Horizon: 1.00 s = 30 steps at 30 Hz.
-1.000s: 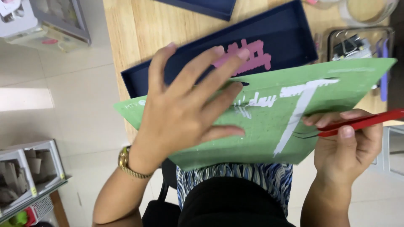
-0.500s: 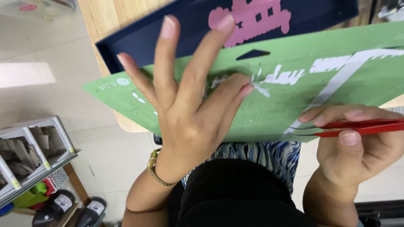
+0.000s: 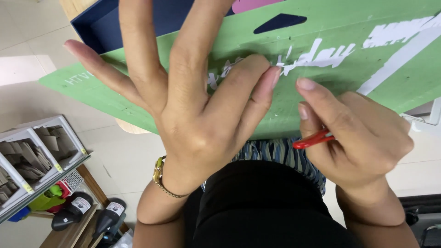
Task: Using a weeding tool to remove excess vinyl from a cut design on a cutting mat.
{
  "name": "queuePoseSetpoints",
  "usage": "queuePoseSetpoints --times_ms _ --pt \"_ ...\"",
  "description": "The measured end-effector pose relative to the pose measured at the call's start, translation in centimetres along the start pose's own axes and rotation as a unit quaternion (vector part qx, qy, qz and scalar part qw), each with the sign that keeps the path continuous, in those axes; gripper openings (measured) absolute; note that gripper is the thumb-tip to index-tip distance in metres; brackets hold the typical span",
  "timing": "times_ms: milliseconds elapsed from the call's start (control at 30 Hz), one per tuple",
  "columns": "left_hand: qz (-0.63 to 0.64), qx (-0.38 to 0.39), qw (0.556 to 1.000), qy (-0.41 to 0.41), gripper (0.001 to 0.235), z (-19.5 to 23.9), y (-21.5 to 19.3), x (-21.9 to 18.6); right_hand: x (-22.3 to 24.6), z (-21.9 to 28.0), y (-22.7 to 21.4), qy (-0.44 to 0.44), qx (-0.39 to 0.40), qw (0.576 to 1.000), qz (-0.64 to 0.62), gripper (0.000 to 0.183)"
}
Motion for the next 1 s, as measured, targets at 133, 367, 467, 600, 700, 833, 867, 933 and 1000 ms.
queuePoseSetpoints --times_ms 133,367,467,600,700,833,867,933,1000 --pt "0.006 -0.03 0.999 0.025 0.026 -0.6 0.0 -0.2 -0.2 0.4 0.5 -0.002 0.01 0.998 0.069 0.029" --pt "-0.029 -0.063 0.997 0.04 0.031 -1.2 0.4 -0.5 0.5 -1.0 0.4 0.0 0.044 0.997 0.071 0.033" --pt "-0.026 -0.052 0.997 0.042 0.026 -1.3 0.3 0.0 0.8 -1.7 -0.1 0.018 0.056 0.998 -0.013 0.031" --pt "0.032 0.006 0.999 0.035 0.038 -1.8 -0.6 0.0 -0.5 0.5 -0.9 0.142 -0.038 0.979 -0.144 0.012" --pt "0.057 0.011 0.998 0.031 0.038 -2.1 -1.0 0.8 -1.3 1.7 -1.1 0.188 -0.087 0.967 -0.147 0.007" --pt "0.064 0.012 0.997 0.031 0.036 -1.9 -1.3 0.8 -1.6 1.6 -1.5 0.177 -0.088 0.975 -0.103 0.012" --pt "0.066 0.01 0.997 0.032 0.036 -2.3 -0.8 0.9 -1.4 1.0 -1.3 0.176 -0.088 0.975 -0.101 0.012" --pt "0.07 0.011 0.997 0.033 0.035 -3.0 0.2 0.9 -1.0 -0.2 -1.1 0.138 -0.086 0.983 -0.081 0.013" --pt "0.074 0.009 0.997 0.034 0.034 -3.3 0.8 0.1 -1.6 -0.6 -0.7 0.129 -0.119 0.982 -0.073 0.012"
Point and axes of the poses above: each hand's wrist, its own z-axis away from the middle knuckle, its own y-axis out of the palm, x = y × z, the point moved 2 cm from there along -z, towards the middle knuckle, and after that the axes turned 1 degree about -z, right-handed, at the moved point
